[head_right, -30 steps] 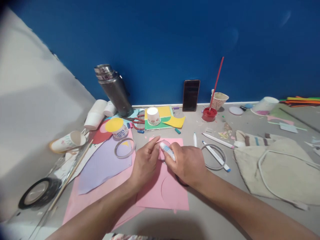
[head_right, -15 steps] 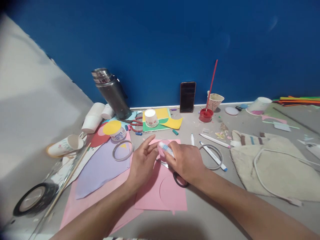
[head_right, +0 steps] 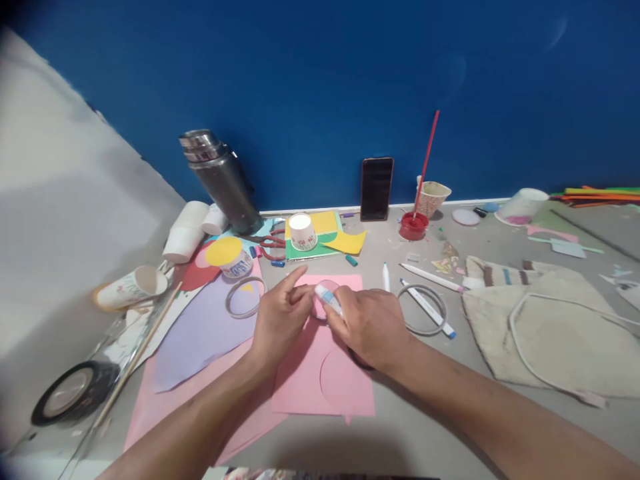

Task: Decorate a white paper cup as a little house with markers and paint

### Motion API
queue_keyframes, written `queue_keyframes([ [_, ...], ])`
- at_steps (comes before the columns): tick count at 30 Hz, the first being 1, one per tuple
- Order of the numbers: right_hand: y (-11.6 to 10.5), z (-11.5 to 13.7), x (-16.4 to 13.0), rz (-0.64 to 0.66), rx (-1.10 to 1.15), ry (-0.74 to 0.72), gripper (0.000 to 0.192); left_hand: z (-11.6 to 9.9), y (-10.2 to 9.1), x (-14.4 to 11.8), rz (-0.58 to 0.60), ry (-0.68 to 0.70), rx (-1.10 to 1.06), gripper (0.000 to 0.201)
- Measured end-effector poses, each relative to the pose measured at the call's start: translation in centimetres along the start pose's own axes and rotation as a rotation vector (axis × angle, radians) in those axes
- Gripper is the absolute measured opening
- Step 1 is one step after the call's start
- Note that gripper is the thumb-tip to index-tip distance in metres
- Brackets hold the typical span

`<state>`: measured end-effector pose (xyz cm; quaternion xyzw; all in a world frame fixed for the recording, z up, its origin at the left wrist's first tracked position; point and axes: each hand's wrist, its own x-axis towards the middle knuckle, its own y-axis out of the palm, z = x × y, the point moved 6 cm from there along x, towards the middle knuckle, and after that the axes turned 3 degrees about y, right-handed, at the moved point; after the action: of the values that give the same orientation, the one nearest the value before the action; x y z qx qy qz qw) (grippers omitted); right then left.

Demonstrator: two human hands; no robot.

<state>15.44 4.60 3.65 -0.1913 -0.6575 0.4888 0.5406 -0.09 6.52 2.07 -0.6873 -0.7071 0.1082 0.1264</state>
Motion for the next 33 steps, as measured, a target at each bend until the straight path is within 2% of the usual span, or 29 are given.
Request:
queue_keyframes([
  [4,0.6,-0.7,0.1,0.087,-0.03,0.117,0.048,0.1,0.0,-0.1,-0.027,0.047,0.019,0.049],
  [7,0.8,-1.2,0.1,0.102,-0.016,0.15,0.05,0.1,0.2,-0.2,-0.024,0.001,-0.024,0.053],
  [14,0.8,-0.8,0.0,0.11,0.021,0.044,0.042,-0.6,0.0,-0.1,-0.061,-0.074,-0.15,0.063],
  [18,0.2,0.0,0.0,0.041,0.045,-0.041,0.037,-0.4,0.0,0.1,-0.021,-0.086,-0.134,0.065],
  [22,0.0,0.3,-0.1,-0.012,0.015,-0.063,0.042,0.2,0.0,0.2,-0.005,-0.094,-0.104,0.063],
  [25,0.3,-0.3,-0.1,-0.003,-0.021,0.002,0.048,0.4,0.0,0.2,-0.024,-0.07,-0.106,0.057],
  [29,1.0,-1.3,-0.1,0.07,-0.022,0.106,0.049,0.4,0.2,0.0,-0.045,-0.039,-0.123,0.048],
  [33,0.9,-1.5,-0.1,0.046,-0.016,0.102,0.046,-0.2,0.2,-0.1,-0.07,-0.023,-0.155,0.043],
])
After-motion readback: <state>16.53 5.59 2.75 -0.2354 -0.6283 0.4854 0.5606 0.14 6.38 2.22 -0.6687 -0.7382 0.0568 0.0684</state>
